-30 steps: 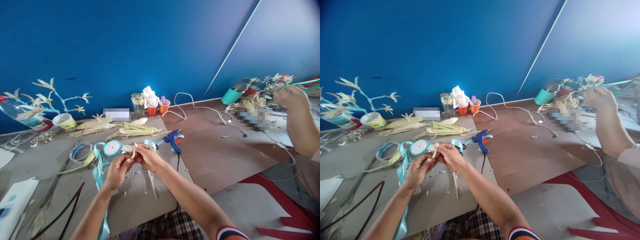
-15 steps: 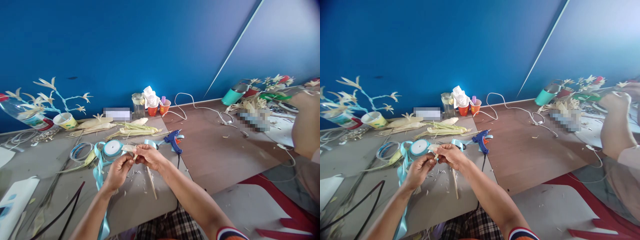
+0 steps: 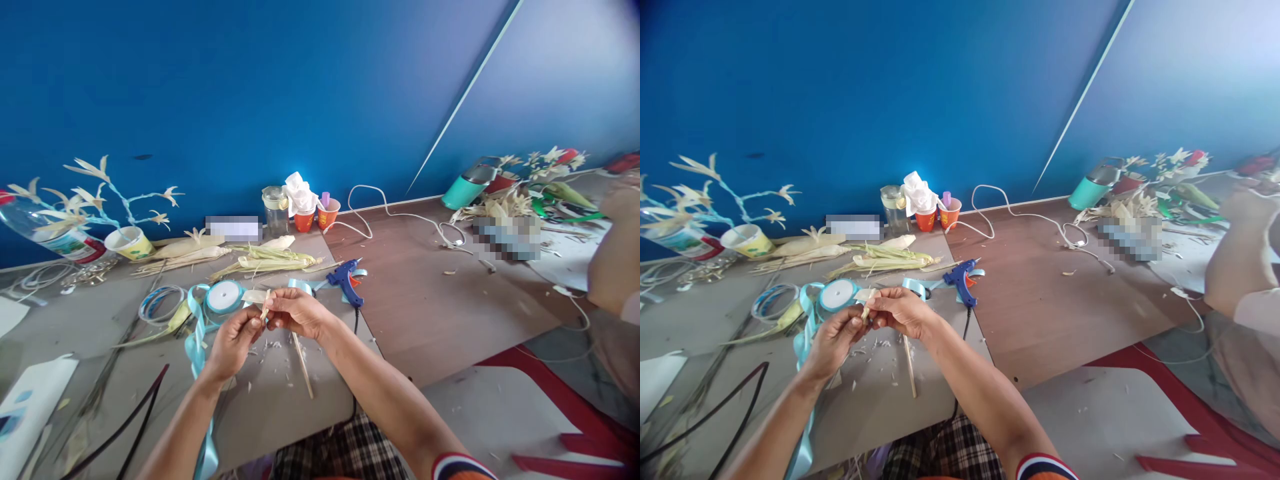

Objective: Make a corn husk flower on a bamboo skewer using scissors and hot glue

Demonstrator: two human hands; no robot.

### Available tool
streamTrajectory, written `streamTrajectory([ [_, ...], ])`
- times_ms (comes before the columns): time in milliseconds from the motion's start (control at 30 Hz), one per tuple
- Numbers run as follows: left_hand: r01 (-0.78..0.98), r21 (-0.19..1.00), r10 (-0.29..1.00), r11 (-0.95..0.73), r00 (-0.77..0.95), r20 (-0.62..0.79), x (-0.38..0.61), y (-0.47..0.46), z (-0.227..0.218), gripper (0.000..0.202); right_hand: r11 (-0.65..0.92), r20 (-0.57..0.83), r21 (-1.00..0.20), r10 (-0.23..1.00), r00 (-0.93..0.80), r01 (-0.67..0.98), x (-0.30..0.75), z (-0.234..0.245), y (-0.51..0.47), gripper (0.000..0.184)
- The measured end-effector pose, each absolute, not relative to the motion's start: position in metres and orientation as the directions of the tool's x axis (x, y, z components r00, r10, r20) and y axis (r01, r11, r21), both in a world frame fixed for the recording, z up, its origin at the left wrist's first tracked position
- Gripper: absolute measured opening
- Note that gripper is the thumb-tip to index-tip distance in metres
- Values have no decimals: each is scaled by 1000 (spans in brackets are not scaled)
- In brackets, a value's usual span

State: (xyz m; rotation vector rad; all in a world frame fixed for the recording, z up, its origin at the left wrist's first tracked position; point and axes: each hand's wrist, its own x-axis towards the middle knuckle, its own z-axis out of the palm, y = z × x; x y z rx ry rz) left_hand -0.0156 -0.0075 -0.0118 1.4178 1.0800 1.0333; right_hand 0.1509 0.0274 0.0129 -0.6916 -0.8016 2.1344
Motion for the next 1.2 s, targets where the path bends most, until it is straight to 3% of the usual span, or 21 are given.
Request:
streamTrajectory([
  [200, 85, 993, 972, -78, 227, 57, -13, -8, -8, 33, -475, -289, -801, 840, -460, -365, 144, 11, 25, 30],
  [400, 61, 996, 983, -60, 176, 49, -14, -8, -11, 34, -442, -155, -793, 812, -562, -420, 148, 16, 24, 29],
  [667, 117, 990, 981, -84, 184, 62, -14, -7, -9, 35, -369, -104, -824, 845, -525, -430, 146, 18, 21, 14],
  [1000, 269, 939, 965, -213, 212, 158, -11, -6, -4, 28, -348, -158, -855, 881, -447, -385, 140, 12, 21, 19],
  [1200, 388, 860, 935, -332, 253, 247, -10, -6, -1, 21, -444, -248, -788, 863, -439, -428, 140, 10, 23, 37],
])
